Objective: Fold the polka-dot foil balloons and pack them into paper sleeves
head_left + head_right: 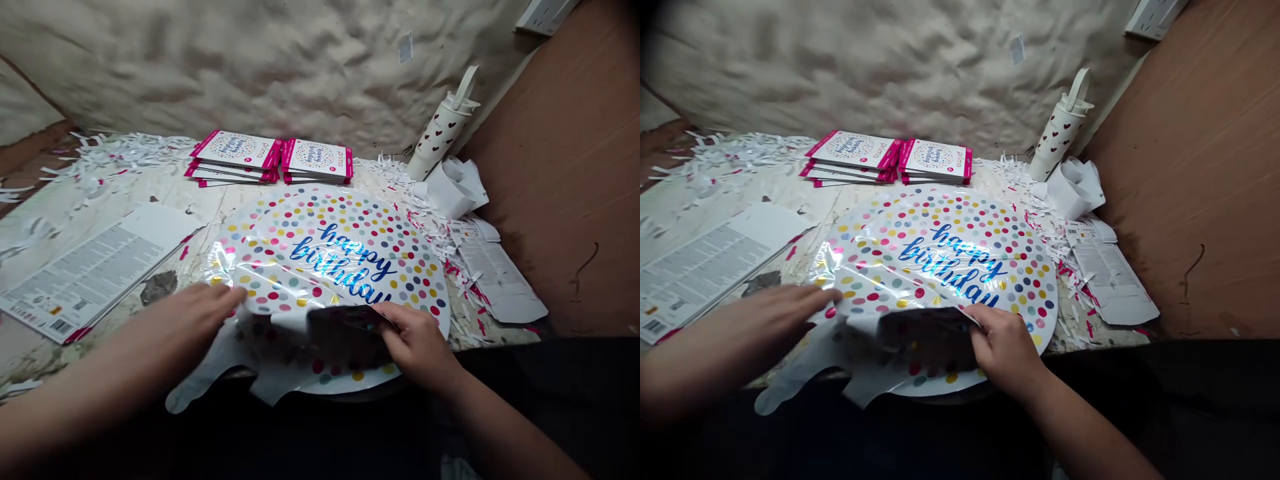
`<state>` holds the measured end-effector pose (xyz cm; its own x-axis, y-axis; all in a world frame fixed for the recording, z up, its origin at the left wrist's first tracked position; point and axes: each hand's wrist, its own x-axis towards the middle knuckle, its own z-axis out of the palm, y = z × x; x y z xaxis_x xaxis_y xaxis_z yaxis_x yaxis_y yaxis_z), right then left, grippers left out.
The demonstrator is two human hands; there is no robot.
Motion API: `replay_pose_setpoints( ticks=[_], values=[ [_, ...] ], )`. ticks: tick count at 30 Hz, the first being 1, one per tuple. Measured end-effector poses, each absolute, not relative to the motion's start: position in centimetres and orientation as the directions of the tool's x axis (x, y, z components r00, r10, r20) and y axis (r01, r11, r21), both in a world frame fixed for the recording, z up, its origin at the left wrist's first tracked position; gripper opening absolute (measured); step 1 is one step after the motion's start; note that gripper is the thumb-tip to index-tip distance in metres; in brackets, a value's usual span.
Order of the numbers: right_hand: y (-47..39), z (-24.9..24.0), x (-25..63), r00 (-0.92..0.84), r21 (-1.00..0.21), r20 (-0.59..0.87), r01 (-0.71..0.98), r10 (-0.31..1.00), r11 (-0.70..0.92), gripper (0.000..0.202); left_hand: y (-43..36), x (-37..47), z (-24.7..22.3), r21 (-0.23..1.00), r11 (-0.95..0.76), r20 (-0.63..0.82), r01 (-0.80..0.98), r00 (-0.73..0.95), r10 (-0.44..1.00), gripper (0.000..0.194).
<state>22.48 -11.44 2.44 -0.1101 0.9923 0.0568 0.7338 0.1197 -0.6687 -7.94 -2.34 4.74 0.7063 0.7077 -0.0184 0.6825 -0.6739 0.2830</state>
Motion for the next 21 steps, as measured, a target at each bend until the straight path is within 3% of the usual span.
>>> replay_pose_setpoints(
  ticks=[3,5,7,10,13,15,18,21],
  values=[
    [-13.0,1.7,22.1,-0.179,-0.67,0.202,0.692,0.963,0.269,0.033,-1.5,-8.8,4.6,0.107,-0.731,0.12,0.674,0.721,0.683,0.061],
    [-14.1,0.9,21.8,-0.31,-0.573,0.282,0.705,0.908,0.419,0.046,-1.0,-8.0,3.1,0.103,-0.809,0.092,0.578,0.805,0.586,0.062],
    [-14.9,-0.3,22.5,-0.386,-0.433,0.273,0.768,0.881,0.471,0.061,-0.6,-7.3,0.8,0.157,-0.87,0.022,0.468,0.879,0.477,0.058],
    [-15.4,-1.9,26.1,-0.173,-0.226,0.197,0.95,0.965,0.216,0.068,-0.1,-7.3,-2.1,0.268,-0.876,-0.024,0.401,0.912,0.41,0.056],
    [-15.0,-3.0,30.9,0.065,-0.11,0.165,0.993,0.984,-0.047,0.055,0.5,-8.0,-2.8,0.336,-0.865,-0.021,0.373,0.921,0.389,0.055],
    [-14.6,-3.3,33.4,0.013,-0.14,0.112,0.99,0.994,0.003,0.048,0.8,-8.3,-2.3,0.359,-0.86,-0.037,0.364,0.926,0.376,0.053],
    [-13.7,-3.3,35.9,-0.099,-0.351,0.029,0.931,0.995,0.103,0.044,1.3,-8.6,-1.5,0.388,-0.819,-0.063,0.421,0.899,0.433,0.051],
    [-11.9,-2.3,37.6,-0.04,-0.581,-0.081,0.814,0.996,-0.015,0.034,2.6,-8.9,-0.9,0.467,-0.717,-0.109,0.518,0.838,0.535,0.043]
  ],
)
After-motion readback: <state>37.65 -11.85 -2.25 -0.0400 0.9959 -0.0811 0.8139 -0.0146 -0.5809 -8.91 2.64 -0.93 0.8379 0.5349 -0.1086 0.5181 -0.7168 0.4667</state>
